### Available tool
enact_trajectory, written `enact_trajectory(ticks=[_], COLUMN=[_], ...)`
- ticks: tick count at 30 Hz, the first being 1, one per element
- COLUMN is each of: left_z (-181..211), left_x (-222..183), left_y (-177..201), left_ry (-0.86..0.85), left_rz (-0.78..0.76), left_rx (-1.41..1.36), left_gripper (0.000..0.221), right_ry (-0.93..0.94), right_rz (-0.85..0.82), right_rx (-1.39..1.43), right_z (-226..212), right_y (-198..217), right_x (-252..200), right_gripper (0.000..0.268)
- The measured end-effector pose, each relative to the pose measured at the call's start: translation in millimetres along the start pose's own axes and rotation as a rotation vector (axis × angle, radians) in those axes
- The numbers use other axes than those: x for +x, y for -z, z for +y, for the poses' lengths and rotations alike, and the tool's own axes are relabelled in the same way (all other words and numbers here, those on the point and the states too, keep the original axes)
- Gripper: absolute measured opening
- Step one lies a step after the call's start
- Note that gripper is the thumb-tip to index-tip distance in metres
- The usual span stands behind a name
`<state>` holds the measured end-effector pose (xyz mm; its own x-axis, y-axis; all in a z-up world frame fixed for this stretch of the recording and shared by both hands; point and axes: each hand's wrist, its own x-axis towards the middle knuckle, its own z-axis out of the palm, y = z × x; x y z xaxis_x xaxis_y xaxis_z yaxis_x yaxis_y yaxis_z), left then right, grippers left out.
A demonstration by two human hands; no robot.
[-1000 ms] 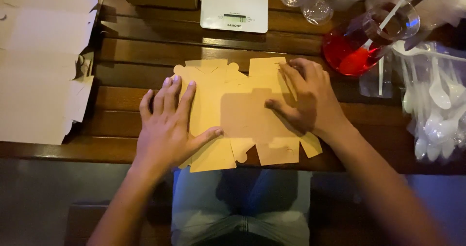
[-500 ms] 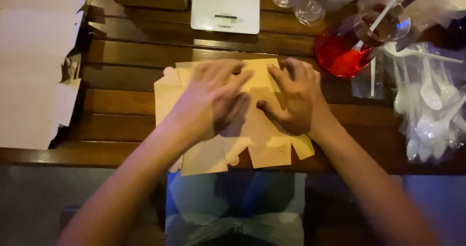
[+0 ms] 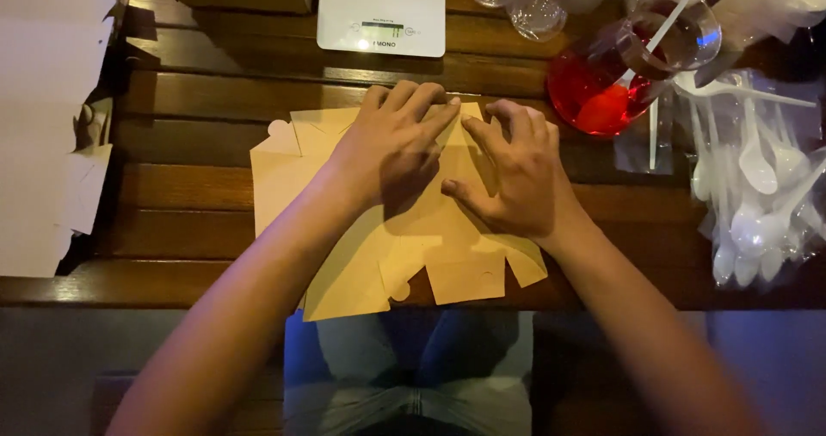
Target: Assembling a cardboard box by folding and creasing the template on a table.
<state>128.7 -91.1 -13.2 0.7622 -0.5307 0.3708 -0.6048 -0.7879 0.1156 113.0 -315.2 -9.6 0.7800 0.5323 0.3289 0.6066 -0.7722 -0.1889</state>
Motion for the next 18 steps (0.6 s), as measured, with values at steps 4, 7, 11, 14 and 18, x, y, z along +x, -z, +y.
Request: enact_trajectory(ticks=[4,7,11,14,18], left_z=[2.0,3.9,7.4,7.2,10.0], left_x=[-0.5,1.1,0.6,-0.2,0.4], left_y=[6.8,8.1,7.7,8.1,14.3], left_ry=[-0.052,-0.068,-0.097,-0.089,-0.099], left_rz=[0.073,0.116,0.136,0.133,0.149], left_rx=[0.042,0.086,0.114,0.115,0.144], left_gripper=[0.052,0.045,0.037,0.033,0.029], right_ry=[0.004,0.010,-0.008,-0.016,-0.025], right_rz=[0.002,-0.009,-0.032,-0.043,-0.040], right_rx=[0.000,0.008,0.028,0.028,0.033], right_z=[3.6,2.4,-1.1,-1.3,0.6], right_y=[-3.4,1.5,5.3,4.9,3.0], right_x=[-0.9,-0.4,1.8,0.9,0.8], right_gripper=[0.071,0.072,0.073,0.073,0.078])
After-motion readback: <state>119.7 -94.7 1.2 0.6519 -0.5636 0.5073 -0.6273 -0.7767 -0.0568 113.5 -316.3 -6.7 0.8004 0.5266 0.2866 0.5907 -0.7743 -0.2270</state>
